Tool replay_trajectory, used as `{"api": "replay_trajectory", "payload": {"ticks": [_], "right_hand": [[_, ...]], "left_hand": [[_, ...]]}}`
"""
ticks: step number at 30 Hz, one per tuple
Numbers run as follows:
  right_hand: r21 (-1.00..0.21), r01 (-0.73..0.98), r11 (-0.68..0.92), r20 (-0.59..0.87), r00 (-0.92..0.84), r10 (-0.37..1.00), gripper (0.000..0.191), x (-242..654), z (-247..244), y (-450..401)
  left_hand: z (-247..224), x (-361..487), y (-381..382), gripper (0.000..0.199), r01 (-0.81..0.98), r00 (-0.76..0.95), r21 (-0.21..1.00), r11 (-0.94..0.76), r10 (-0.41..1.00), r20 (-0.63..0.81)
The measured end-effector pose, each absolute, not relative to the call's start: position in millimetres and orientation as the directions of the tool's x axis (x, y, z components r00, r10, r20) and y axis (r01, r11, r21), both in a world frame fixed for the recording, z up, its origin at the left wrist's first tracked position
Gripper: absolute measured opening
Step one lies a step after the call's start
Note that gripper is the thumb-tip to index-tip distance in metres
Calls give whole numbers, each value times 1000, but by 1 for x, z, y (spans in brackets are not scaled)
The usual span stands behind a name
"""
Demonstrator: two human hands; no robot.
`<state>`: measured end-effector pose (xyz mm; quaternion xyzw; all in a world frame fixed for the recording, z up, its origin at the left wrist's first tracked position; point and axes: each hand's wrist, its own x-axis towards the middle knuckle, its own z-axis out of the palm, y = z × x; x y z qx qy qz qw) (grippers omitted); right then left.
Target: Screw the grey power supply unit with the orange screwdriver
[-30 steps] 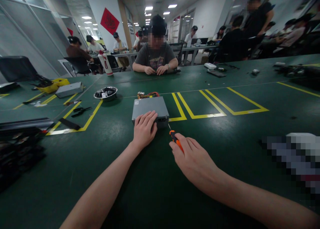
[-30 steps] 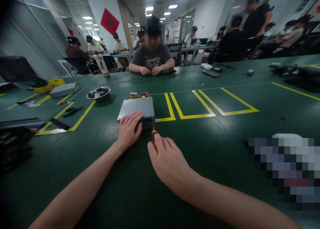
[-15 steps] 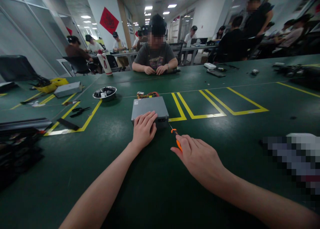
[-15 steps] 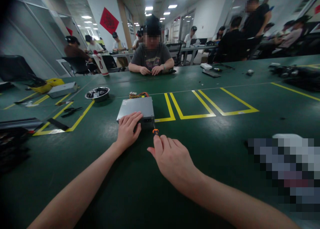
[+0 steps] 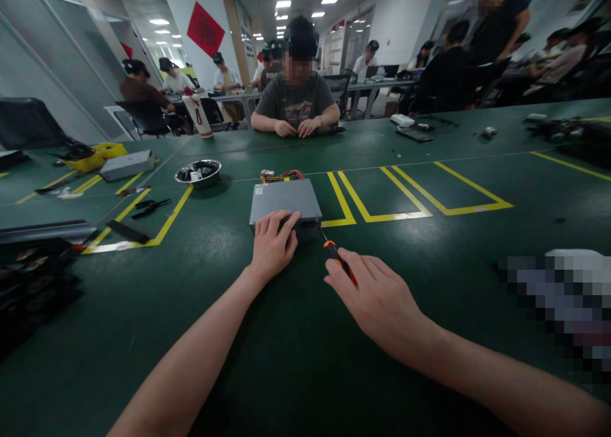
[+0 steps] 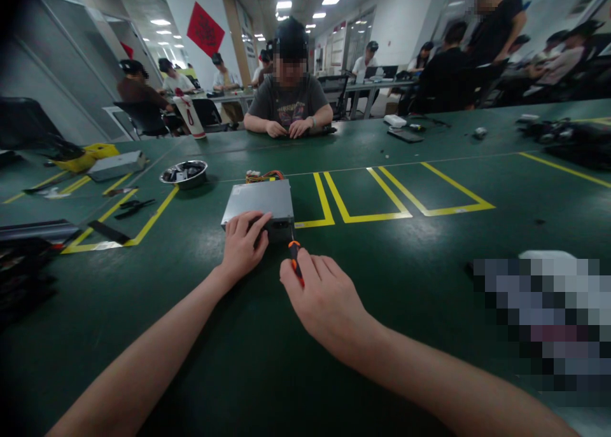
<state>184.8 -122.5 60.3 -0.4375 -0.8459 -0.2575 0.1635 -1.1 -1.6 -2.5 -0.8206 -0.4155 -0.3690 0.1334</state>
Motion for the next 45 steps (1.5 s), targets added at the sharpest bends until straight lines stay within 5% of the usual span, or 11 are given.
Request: {"api": "replay_trajectory", "payload": {"ticks": [10, 18, 23, 27, 37, 45], "right_hand": [[327, 774, 542, 442, -632, 636, 33, 181, 52, -122], [255, 872, 419, 525, -488, 697, 24, 186, 64, -118], [334, 792, 511, 455, -610, 648, 35, 179, 55, -123], [335, 775, 536, 492, -629, 602, 26, 178, 53, -122], [269, 893, 361, 532, -450, 717, 26, 180, 58, -121], [333, 769, 545, 423, -639, 643, 39, 176, 48, -123]], "left_hand": [[-4, -1, 0, 40, 784, 377, 87, -615, 583, 719], [-3, -1, -1, 40, 778, 374, 100, -620, 586, 719], [-2, -2, -1, 40, 780, 372, 108, -617, 595, 713], [-3, -2, -1, 40, 774, 376, 119, -622, 602, 705], [-4, -1, -1, 41, 778, 368, 122, -617, 603, 708], [-3, 0, -1, 39, 773, 371, 112, -624, 588, 719]]}}
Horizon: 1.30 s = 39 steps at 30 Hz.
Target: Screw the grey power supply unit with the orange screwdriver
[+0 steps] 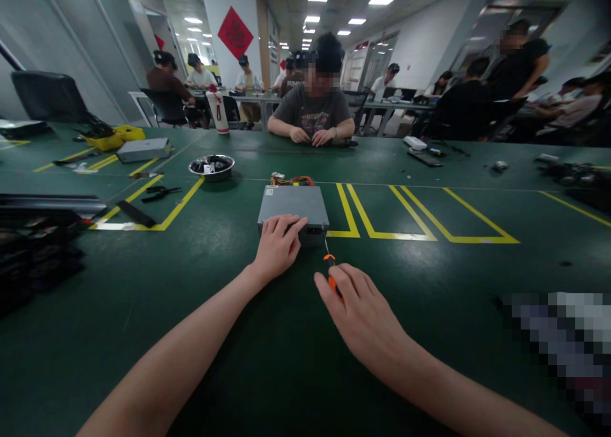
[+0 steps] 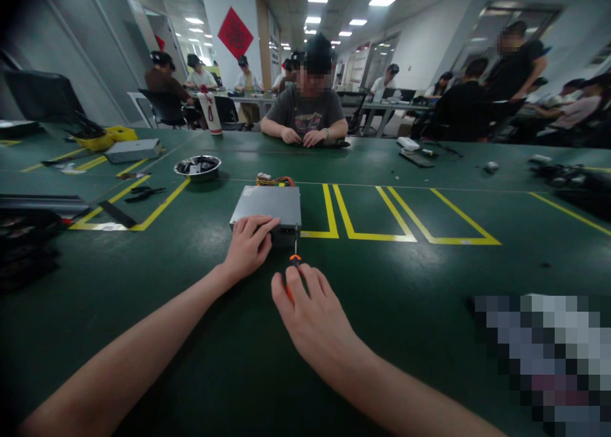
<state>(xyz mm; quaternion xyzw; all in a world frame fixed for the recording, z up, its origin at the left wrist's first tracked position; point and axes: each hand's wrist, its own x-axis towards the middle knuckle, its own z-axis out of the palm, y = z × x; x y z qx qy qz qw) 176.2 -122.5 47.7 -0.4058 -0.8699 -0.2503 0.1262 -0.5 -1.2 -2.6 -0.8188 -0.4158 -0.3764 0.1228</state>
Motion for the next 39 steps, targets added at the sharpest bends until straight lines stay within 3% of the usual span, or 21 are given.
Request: {"api": "replay_trajectory", "payload": {"ticks": [3, 10, 16, 22, 26, 31, 39], "right_hand": [[349, 738, 577, 457, -672, 583, 34, 177, 49, -119], [331, 843, 424, 591, -536, 603, 15, 175, 56, -118], [269, 896, 354, 531, -445, 721, 25, 178, 60, -122], [337, 815, 472, 459, -579, 674, 39, 177, 51, -122], [362, 815, 452, 480, -579, 659, 29, 182, 57, -119], [326, 884, 334, 467, -458, 756, 23, 185, 62, -120], [419, 783, 459, 392, -613, 686, 38, 173, 44, -128]], "left_hand": [[-3, 0, -1, 38, 775, 364, 123, -619, 598, 715], [-3, 0, -1, 40, 779, 366, 132, -613, 615, 698], [-3, 0, -2, 39, 781, 365, 123, -613, 606, 707], [-4, -1, -1, 40, 776, 367, 122, -619, 600, 711], [-4, -2, -1, 40, 774, 371, 125, -620, 605, 705], [-3, -2, -1, 39, 773, 377, 115, -624, 598, 707], [-1, -1, -2, 38, 773, 375, 119, -623, 599, 707]]}}
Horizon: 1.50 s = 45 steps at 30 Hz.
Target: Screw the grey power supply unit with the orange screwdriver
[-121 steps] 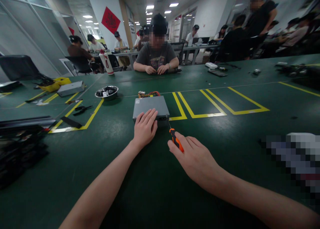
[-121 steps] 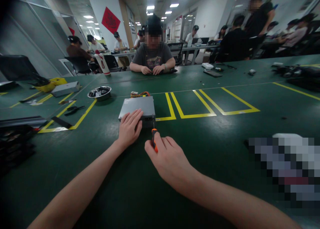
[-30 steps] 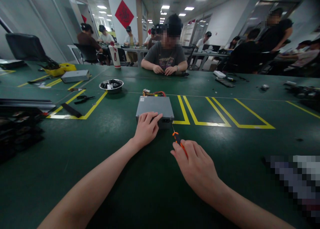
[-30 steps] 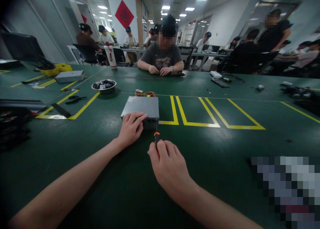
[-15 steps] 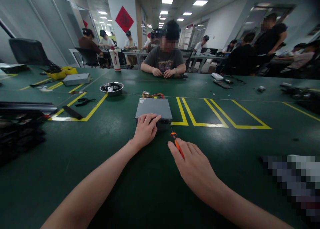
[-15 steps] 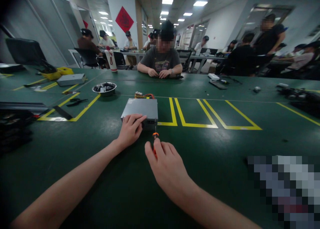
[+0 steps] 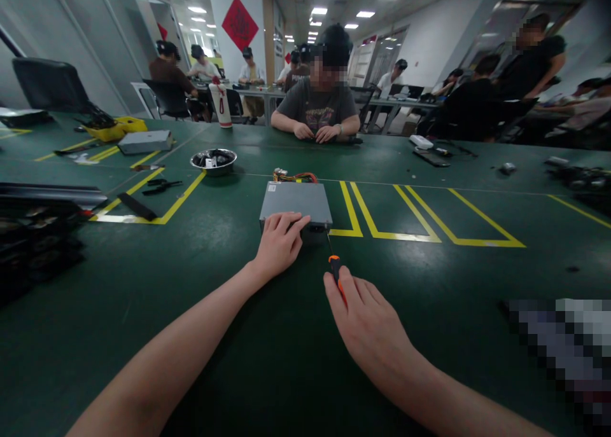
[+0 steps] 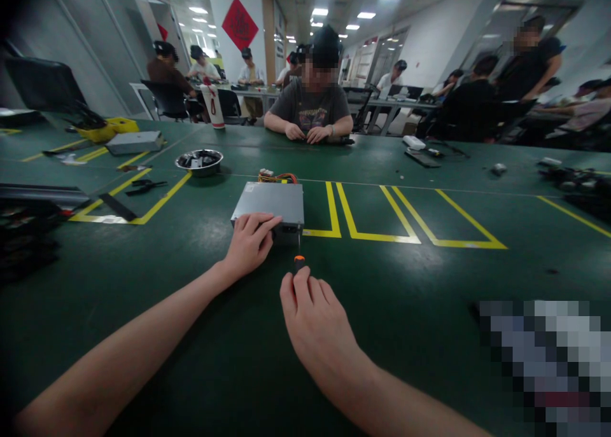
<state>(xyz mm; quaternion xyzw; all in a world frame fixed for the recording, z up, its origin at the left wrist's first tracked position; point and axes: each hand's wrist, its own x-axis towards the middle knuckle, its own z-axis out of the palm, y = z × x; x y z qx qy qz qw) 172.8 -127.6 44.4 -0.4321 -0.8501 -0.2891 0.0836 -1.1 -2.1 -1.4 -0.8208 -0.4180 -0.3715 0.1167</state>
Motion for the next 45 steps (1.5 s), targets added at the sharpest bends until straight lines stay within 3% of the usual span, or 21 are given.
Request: {"api": "replay_trajectory", "payload": {"ticks": [5, 8, 13, 19, 23, 28, 35, 41, 45], "right_hand": [[336, 854, 396, 469, -517, 716, 21, 176, 52, -124], [297, 890, 345, 526, -454, 719, 22, 178, 59, -121], [259, 886, 385, 417, -462, 783, 22, 177, 57, -123], [329, 817, 473, 419, -575, 703, 40, 178, 50, -123], [338, 787, 517, 467, -617, 634, 31, 180, 52, -119], [302, 840, 451, 558, -540, 630, 15, 181, 52, -117], [243, 877, 414, 499, -479, 722, 25, 180, 58, -119], [302, 813, 498, 442, -582, 683, 30, 178, 50, -122], [355, 796, 490, 482, -605, 634, 29, 181, 55, -122]], "left_hand": [[-2, -1, -2, 39, 777, 374, 123, -617, 610, 699], [-2, -1, -2, 39, 782, 375, 116, -613, 610, 698], [-2, -1, -2, 38, 778, 372, 111, -618, 596, 712], [-3, -1, -2, 38, 775, 367, 120, -621, 597, 714], [-3, -1, -1, 38, 776, 369, 125, -618, 606, 705], [-2, -1, -2, 38, 780, 372, 121, -614, 611, 699], [-1, -2, -2, 39, 771, 374, 128, -624, 606, 702], [-1, -1, -3, 38, 775, 369, 130, -618, 609, 702], [-1, -1, -3, 37, 774, 374, 128, -620, 612, 697]]}}
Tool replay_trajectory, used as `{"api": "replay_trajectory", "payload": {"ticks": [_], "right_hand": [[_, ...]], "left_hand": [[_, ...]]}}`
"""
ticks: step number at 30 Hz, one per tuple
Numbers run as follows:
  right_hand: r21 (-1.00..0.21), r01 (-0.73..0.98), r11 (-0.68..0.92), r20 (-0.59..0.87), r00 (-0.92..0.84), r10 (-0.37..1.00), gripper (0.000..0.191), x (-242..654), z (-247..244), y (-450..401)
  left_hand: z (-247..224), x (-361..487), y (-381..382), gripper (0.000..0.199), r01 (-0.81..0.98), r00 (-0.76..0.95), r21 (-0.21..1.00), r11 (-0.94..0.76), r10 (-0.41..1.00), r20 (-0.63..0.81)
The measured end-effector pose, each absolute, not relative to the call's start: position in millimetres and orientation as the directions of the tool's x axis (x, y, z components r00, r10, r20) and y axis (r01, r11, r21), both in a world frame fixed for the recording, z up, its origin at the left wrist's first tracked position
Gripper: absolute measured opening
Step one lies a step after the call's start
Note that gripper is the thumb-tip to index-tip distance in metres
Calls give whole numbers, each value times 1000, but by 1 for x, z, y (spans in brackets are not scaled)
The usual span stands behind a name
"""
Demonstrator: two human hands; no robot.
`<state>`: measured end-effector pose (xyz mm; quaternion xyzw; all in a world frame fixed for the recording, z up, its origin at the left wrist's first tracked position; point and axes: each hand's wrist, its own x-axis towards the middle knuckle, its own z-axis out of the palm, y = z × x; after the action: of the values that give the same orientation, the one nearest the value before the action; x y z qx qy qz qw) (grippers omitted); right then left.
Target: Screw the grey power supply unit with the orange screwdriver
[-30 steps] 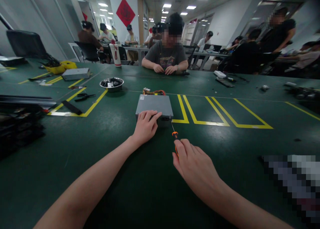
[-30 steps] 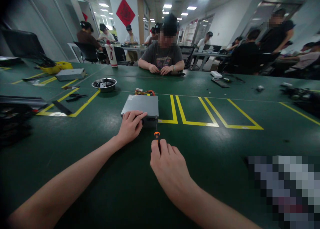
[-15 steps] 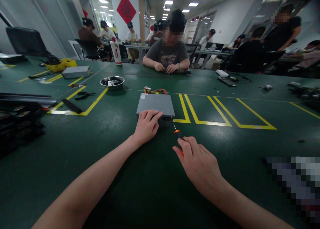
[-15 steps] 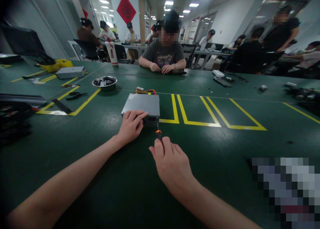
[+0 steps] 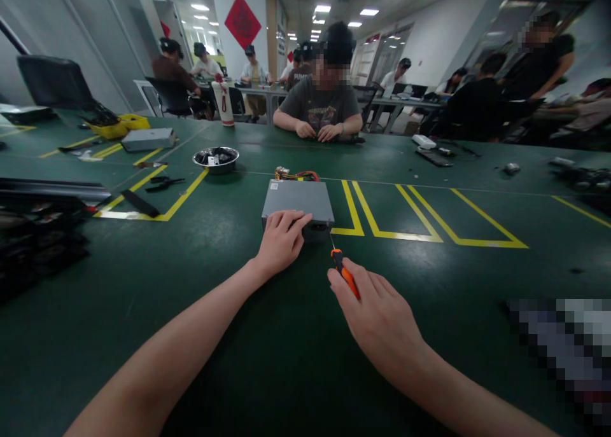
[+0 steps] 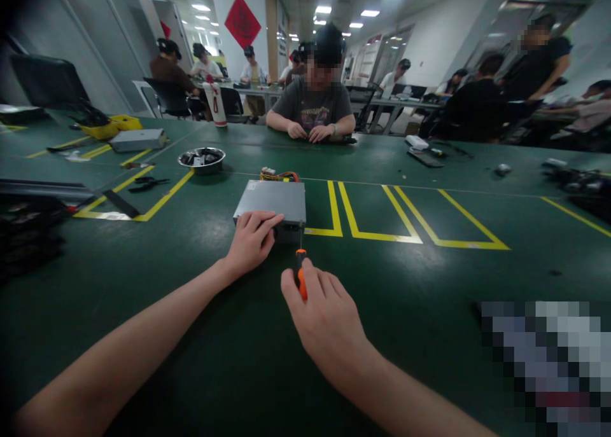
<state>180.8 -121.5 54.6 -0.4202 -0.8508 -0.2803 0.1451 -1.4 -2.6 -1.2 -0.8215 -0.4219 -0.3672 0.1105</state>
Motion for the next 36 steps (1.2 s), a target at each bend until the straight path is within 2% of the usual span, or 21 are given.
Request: {"api": "replay_trajectory", "payload": {"ticks": [3, 5, 9, 13, 16, 19, 22, 26, 29, 33, 36], "right_hand": [[357, 841, 407, 517, -540, 664, 20, 184, 60, -119], [336, 864, 375, 503, -501, 704, 22, 185, 62, -119], [320, 860, 398, 428, -505, 749, 23, 182, 60, -122], [363, 801, 476, 410, -596, 690, 32, 178, 53, -124], [374, 788, 489, 434, -615, 659, 30, 179, 51, -122], [330, 835, 440, 510, -550, 661, 21, 180, 53, -120], [280, 884, 375, 545, -468, 696, 26, 182, 58, -119], [256, 895, 365, 513, -446, 734, 33, 184, 64, -119], [255, 879, 403, 495, -477, 727, 28, 184, 63, -119], [288, 808, 514, 482, -586, 651, 30, 184, 58, -116], [326, 809, 489, 524, -585, 619, 23, 187, 58, -114]], "left_hand": [[-1, -1, -2, 37, 775, 372, 125, -619, 606, 703], [-1, -1, -2, 38, 776, 371, 126, -618, 609, 701], [-1, -1, -2, 39, 775, 364, 138, -616, 615, 700], [-1, -1, -2, 38, 774, 367, 133, -619, 610, 702], [-1, -2, -2, 38, 773, 367, 136, -620, 610, 702], [-2, -2, -2, 38, 771, 365, 137, -622, 608, 705], [-2, -2, -2, 38, 774, 369, 129, -619, 607, 704], [-2, -1, -2, 38, 777, 370, 127, -617, 611, 700], [-1, -1, -3, 38, 773, 364, 132, -620, 605, 708], [0, -1, -4, 39, 770, 365, 136, -623, 606, 707], [0, -1, -3, 38, 774, 367, 133, -620, 609, 704]]}}
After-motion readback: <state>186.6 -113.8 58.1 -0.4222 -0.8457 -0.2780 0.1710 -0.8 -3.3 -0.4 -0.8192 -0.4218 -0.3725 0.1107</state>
